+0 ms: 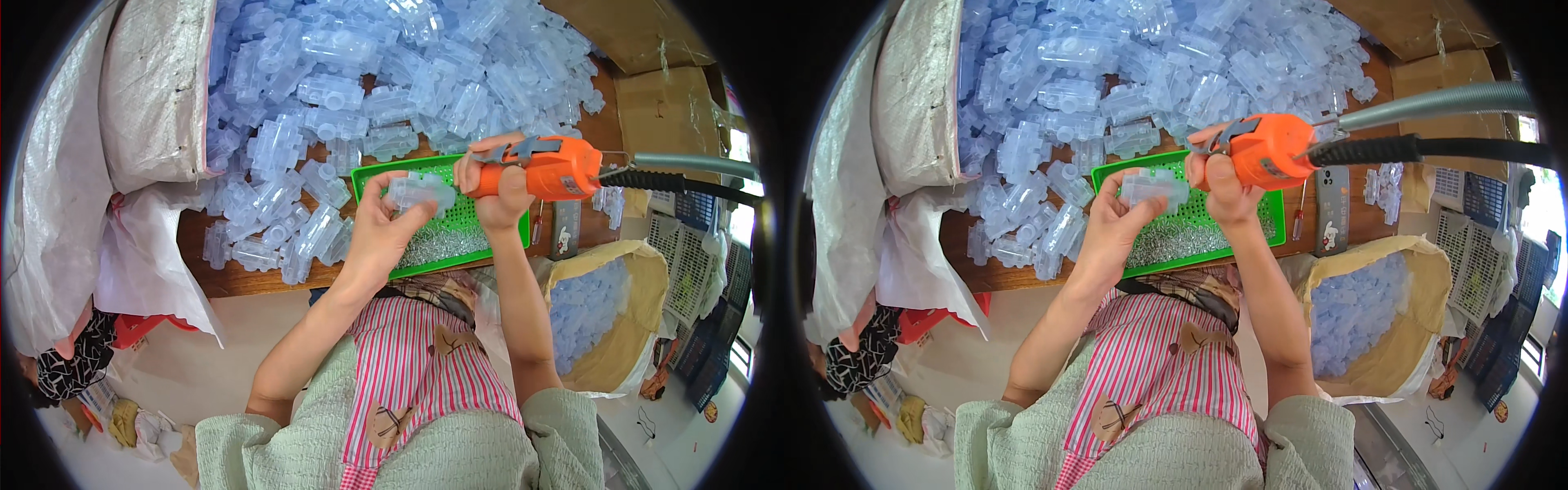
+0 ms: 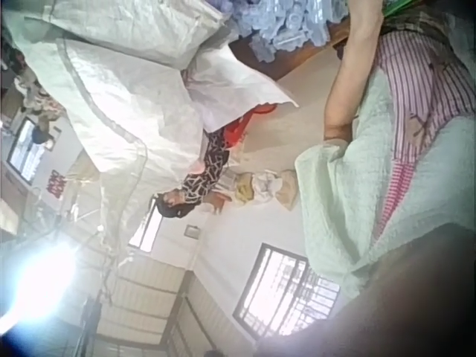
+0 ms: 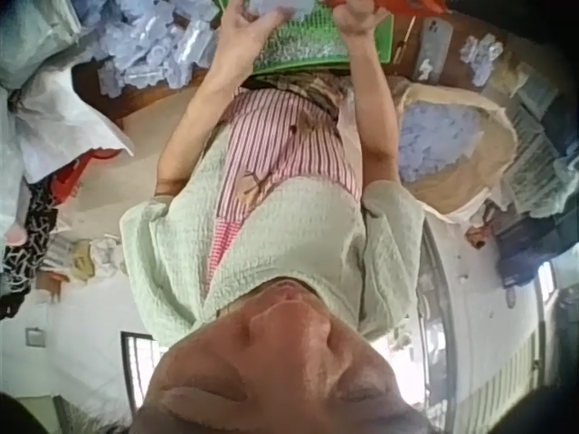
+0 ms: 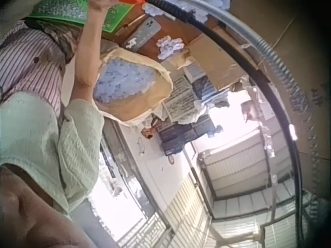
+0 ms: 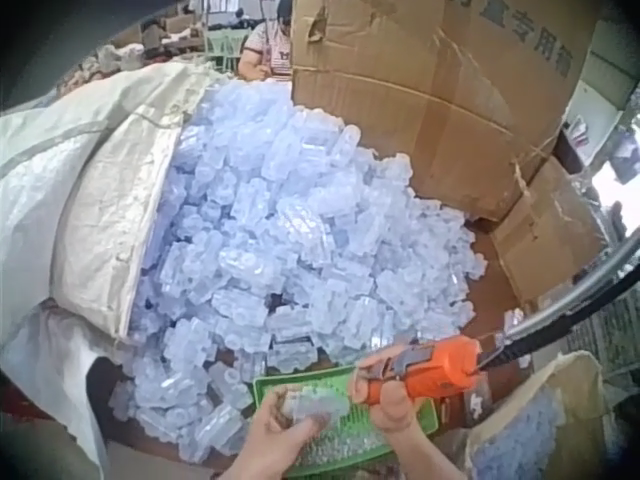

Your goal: Using an electric screwdriver to assemble small transparent plastic toy components at a factory workbench.

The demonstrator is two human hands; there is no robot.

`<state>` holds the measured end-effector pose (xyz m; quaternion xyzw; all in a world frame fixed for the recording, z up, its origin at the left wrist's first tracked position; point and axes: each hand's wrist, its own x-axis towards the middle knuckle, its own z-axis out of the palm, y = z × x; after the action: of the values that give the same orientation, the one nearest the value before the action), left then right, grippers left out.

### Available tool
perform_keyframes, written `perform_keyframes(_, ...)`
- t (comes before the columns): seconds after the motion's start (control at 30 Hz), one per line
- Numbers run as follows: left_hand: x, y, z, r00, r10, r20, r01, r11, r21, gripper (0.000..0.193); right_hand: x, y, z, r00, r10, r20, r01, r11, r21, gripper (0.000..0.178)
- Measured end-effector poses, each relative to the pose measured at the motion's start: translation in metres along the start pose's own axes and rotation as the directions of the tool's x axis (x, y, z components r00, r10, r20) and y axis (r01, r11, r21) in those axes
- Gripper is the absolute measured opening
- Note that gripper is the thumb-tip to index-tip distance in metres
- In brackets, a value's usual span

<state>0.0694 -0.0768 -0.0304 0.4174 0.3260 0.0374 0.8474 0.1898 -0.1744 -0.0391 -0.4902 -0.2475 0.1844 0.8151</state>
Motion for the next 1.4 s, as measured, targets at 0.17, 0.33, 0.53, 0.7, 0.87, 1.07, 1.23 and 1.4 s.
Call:
perform_keyframes(0.17,-0.002,-0.010,0.003,0.999,-0.035,-0.015,0.030,0.961,-0.274,0.025,-0.002,0.009,-0.004,1.000,-0.005,-0.003,0.005,1.000,-0.005,0.040)
perform_keyframes(0.33,-0.002,-0.021,0.004,0.998,-0.062,-0.011,0.057,0.959,-0.278,0.025,-0.002,0.007,-0.003,0.999,0.014,-0.031,-0.019,0.985,-0.169,0.055)
perform_keyframes(0.53,0.006,-0.036,-0.003,0.999,-0.024,-0.027,0.018,0.977,-0.214,0.033,-0.001,-0.007,0.000,1.000,0.015,0.020,-0.013,0.991,-0.135,0.060)
perform_keyframes(0.7,0.007,-0.035,-0.006,0.999,-0.041,-0.006,0.040,0.983,-0.179,0.035,0.003,-0.040,0.028,0.986,-0.097,0.133,0.099,0.995,-0.006,0.072)
perform_keyframes(0.87,0.007,-0.034,-0.006,0.999,-0.044,0.004,0.044,0.982,-0.183,0.035,0.001,-0.030,0.037,0.995,-0.031,0.091,0.034,0.999,-0.031,0.072)
perform_keyframes(1.07,0.005,-0.028,-0.003,0.999,-0.051,-0.008,0.048,0.976,-0.214,0.037,0.000,-0.012,0.035,0.994,0.017,0.104,-0.008,0.996,-0.084,0.069)
perform_keyframes(1.23,0.009,-0.034,-0.009,0.999,-0.049,0.019,0.051,0.982,-0.180,0.037,0.002,-0.004,0.037,0.990,-0.004,0.139,0.008,0.999,-0.032,0.057)
perform_keyframes(1.4,0.007,-0.034,-0.007,0.999,-0.034,0.022,0.037,0.990,-0.138,0.037,-0.002,0.001,0.029,0.984,0.019,0.177,0.023,0.972,-0.234,0.062)
